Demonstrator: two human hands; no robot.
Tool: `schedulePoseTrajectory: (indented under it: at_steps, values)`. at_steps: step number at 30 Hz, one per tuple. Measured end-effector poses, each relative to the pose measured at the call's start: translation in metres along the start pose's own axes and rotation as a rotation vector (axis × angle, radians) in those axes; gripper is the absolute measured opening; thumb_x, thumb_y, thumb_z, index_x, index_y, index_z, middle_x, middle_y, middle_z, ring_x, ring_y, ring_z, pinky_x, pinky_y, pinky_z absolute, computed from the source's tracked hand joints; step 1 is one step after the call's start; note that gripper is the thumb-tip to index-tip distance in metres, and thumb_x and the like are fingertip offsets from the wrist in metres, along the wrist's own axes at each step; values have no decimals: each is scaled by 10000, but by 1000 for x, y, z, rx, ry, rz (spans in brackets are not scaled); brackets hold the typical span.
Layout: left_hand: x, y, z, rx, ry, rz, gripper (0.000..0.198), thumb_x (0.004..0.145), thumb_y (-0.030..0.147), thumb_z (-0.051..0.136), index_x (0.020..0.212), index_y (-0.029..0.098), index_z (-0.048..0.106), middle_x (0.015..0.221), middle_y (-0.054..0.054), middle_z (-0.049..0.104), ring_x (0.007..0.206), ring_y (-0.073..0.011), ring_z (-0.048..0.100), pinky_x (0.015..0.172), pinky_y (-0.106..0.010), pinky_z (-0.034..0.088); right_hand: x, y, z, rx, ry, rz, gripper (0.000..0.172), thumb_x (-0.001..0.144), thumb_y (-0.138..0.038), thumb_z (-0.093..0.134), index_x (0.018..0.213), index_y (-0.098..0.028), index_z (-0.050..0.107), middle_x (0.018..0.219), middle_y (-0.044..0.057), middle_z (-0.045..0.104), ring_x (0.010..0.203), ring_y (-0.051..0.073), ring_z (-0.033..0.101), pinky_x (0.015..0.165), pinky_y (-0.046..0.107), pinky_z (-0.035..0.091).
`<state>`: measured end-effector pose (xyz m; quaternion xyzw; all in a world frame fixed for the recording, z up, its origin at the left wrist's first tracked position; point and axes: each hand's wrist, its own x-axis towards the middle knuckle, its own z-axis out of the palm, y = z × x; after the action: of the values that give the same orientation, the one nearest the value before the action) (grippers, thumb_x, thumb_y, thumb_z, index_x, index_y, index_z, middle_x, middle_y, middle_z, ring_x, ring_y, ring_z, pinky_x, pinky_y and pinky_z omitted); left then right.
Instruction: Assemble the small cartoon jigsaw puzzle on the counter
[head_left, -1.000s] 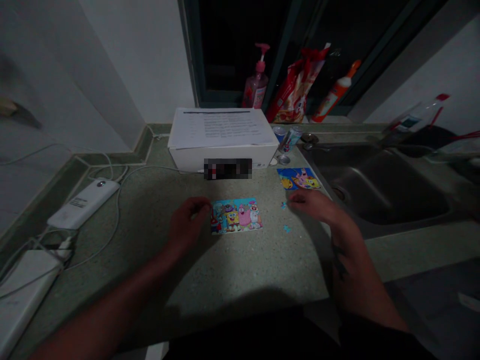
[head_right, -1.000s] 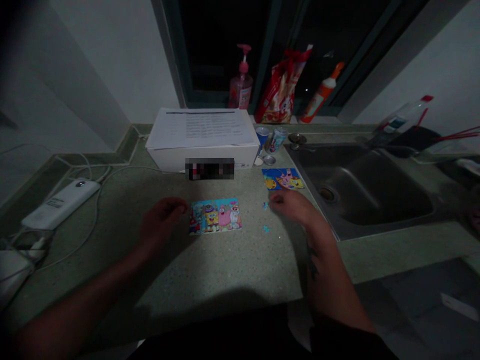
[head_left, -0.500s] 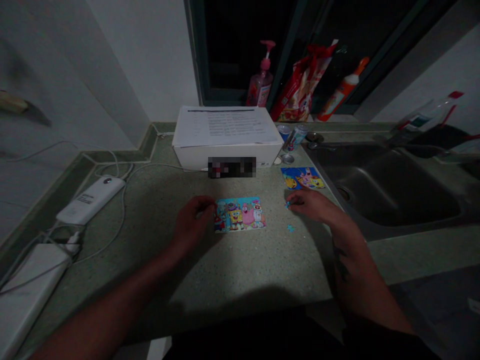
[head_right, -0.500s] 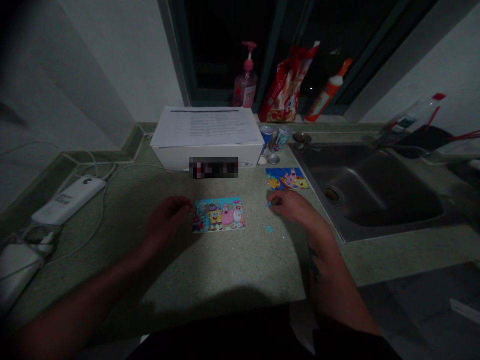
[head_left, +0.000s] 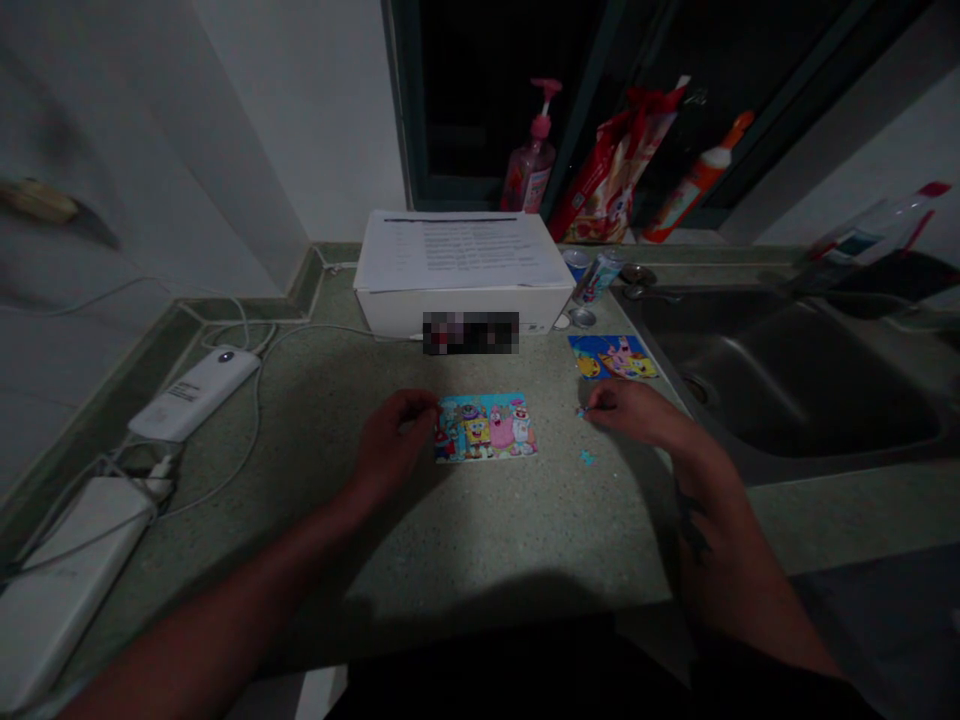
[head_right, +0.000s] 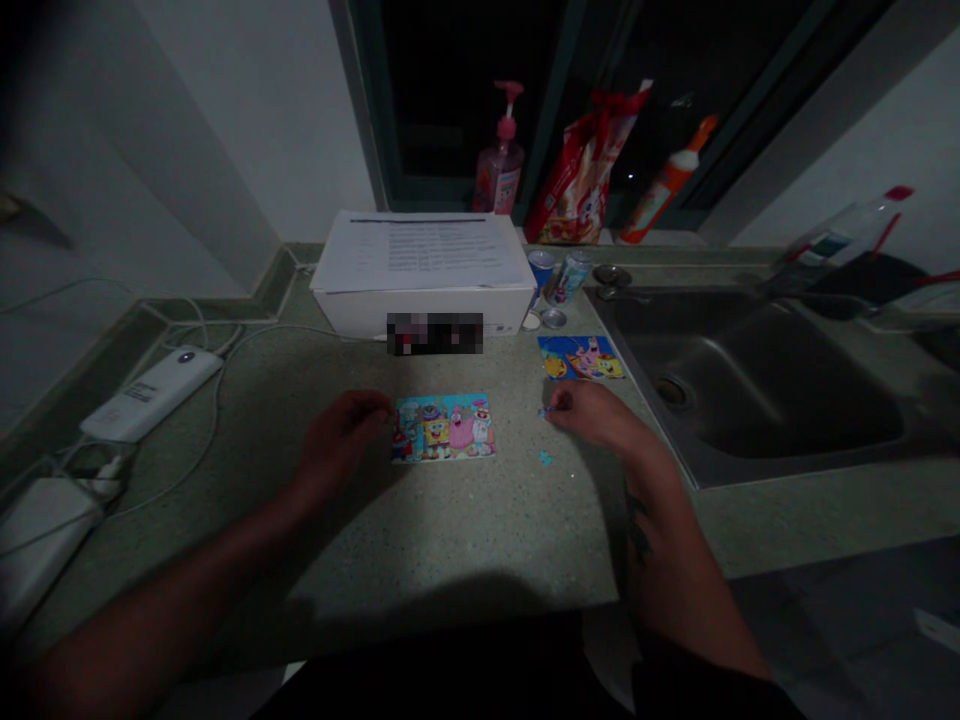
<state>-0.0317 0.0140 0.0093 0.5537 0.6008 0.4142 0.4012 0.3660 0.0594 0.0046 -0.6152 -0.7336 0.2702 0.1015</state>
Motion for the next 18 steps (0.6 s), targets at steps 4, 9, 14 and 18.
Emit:
schedulePoseTrajectory:
  at_steps: [4,9,14,18]
  values:
    - [0,-1,0,-14,-15,-3,127,859,305,647,950,239,707,955,-69,781,936,-239,744,934,-424,587,-1,-1,-3,112,-68,-10,87,802,-314,714,793,-234,681,756,7,737,696,201,700,656,330,550]
    - [-2,2,2,-15,-41,4,116,859,295,655,949,242,707,991,-68,792,929,-231,742,886,-389,597,-1,-20,4,342,-22,-70,155,795,-362,726,883,-239,691,800,9,716,728,188,683,675,324,558]
    - [-10,9,7,19,-159,33,94,848,273,688,922,232,727,953,-73,786,894,-239,738,862,-395,606,-1,-73,33,449,93,-166,207,869,-433,717,954,-244,711,815,18,710,725,181,646,679,327,549]
    - [-16,10,12,15,-238,89,107,853,279,707,938,218,728,949,-73,781,865,-227,732,858,-390,603,-7,-116,63,631,76,-185,249,859,-462,745,938,-229,711,718,-10,666,630,153,596,602,292,498]
